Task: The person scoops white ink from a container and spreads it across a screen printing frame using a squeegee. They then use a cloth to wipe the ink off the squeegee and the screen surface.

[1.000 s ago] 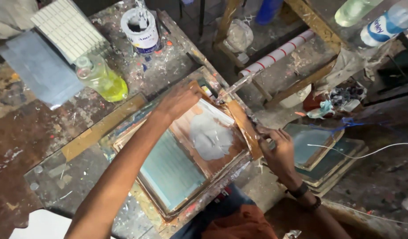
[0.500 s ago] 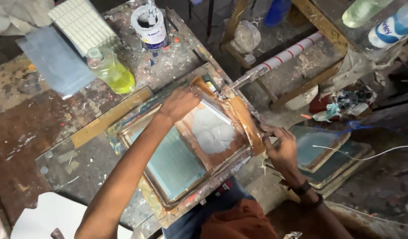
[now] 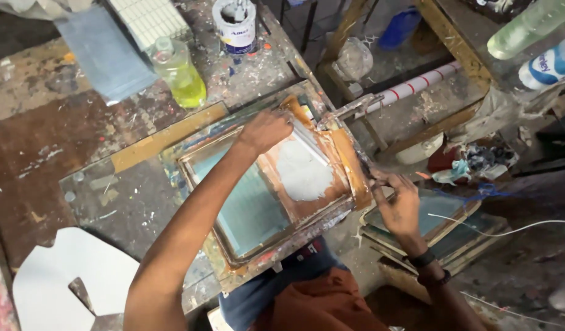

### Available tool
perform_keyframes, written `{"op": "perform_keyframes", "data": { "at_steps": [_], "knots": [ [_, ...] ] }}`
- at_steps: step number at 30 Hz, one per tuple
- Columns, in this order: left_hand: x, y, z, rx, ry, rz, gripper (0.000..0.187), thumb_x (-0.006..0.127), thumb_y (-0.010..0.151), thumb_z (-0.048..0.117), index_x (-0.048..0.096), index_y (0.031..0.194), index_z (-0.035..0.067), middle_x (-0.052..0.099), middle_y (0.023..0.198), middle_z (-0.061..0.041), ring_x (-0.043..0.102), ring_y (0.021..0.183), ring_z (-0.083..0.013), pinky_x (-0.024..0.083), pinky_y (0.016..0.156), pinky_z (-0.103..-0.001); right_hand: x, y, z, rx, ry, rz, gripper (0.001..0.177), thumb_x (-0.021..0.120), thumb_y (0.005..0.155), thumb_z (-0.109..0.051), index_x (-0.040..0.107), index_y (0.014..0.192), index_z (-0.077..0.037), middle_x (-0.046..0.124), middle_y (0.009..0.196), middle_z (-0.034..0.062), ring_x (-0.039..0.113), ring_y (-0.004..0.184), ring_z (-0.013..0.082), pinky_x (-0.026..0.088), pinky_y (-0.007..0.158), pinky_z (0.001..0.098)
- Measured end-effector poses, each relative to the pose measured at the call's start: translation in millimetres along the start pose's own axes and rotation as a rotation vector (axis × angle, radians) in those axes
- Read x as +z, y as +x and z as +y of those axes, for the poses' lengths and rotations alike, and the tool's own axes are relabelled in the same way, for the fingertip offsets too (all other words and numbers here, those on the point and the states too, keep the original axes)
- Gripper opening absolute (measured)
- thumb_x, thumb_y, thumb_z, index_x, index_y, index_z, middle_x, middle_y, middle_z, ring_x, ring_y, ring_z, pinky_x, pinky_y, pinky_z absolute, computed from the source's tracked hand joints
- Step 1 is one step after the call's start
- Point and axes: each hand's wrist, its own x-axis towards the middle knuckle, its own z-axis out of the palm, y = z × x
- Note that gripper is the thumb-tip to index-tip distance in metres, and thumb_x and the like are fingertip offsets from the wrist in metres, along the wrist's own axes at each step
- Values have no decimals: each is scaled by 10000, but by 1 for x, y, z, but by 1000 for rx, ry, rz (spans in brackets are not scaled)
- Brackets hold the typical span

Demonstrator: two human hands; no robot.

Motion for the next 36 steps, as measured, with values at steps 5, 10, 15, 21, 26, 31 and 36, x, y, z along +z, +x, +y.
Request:
{"op": "perform_keyframes", "data": {
  "at_steps": [5, 10, 15, 21, 26, 31, 36],
  "knots": [
    [-3, 2, 5, -41, -6, -73, 140, 625, 845, 94, 762, 814, 94, 732, 1036, -124, 746, 924, -286, 568, 781, -417, -6, 3, -15, -61, 36, -14, 236, 705, 904, -122, 722, 1135, -77, 731, 1010, 113, 689, 958, 305, 505, 900, 404],
    [5, 4, 4, -50, 6, -8, 145, 627, 854, 81, 770, 857, 65, 743, 990, -128, 750, 907, -289, 570, 768, -413, -8, 5, -24, -69, -14, -8, 211, 725, 925, -136, 740, 1126, -72, 735, 986, 120, 688, 953, 314, 495, 905, 420],
    [7, 4, 8, -43, 12, -62, 143, 633, 844, 93, 774, 823, 87, 747, 952, -120, 752, 894, -291, 567, 784, -441, -9, 3, -26, -78, 4, -8, 237, 713, 912, -133, 743, 1139, -69, 737, 1005, 124, 685, 930, 311, 494, 905, 410],
    [4, 2, 10, -80, 15, -53, 136, 649, 838, 79, 779, 802, 90, 749, 977, -113, 753, 906, -295, 570, 760, -446, -14, 0, -30, -72, -49, -9, 224, 720, 930, -139, 742, 1135, -52, 733, 1011, 137, 677, 957, 337, 501, 892, 412],
    [5, 0, 11, -87, -12, -72, 132, 651, 839, 75, 777, 804, 82, 751, 976, -125, 751, 924, -302, 573, 768, -442, -16, 0, -40, -24, -15, -24, 251, 706, 927, -132, 740, 1159, -41, 739, 1039, 147, 698, 961, 322, 520, 889, 399],
    [0, 0, 12, -103, -6, -57, 129, 654, 846, 80, 776, 804, 75, 752, 989, -123, 755, 911, -305, 578, 764, -446, -16, 4, -41, -68, 3, -34, 236, 699, 927, -122, 732, 1144, -34, 731, 1060, 165, 698, 989, 338, 524, 898, 397],
    [7, 5, 11, -97, -3, -57, 138, 658, 839, 73, 770, 758, 83, 756, 874, -112, 762, 837, -286, 586, 696, -433, -13, 13, -39, -168, -4, -82, 294, 662, 905, -103, 730, 1183, -37, 727, 1096, 172, 679, 1021, 360, 516, 926, 421]
  ]
}}
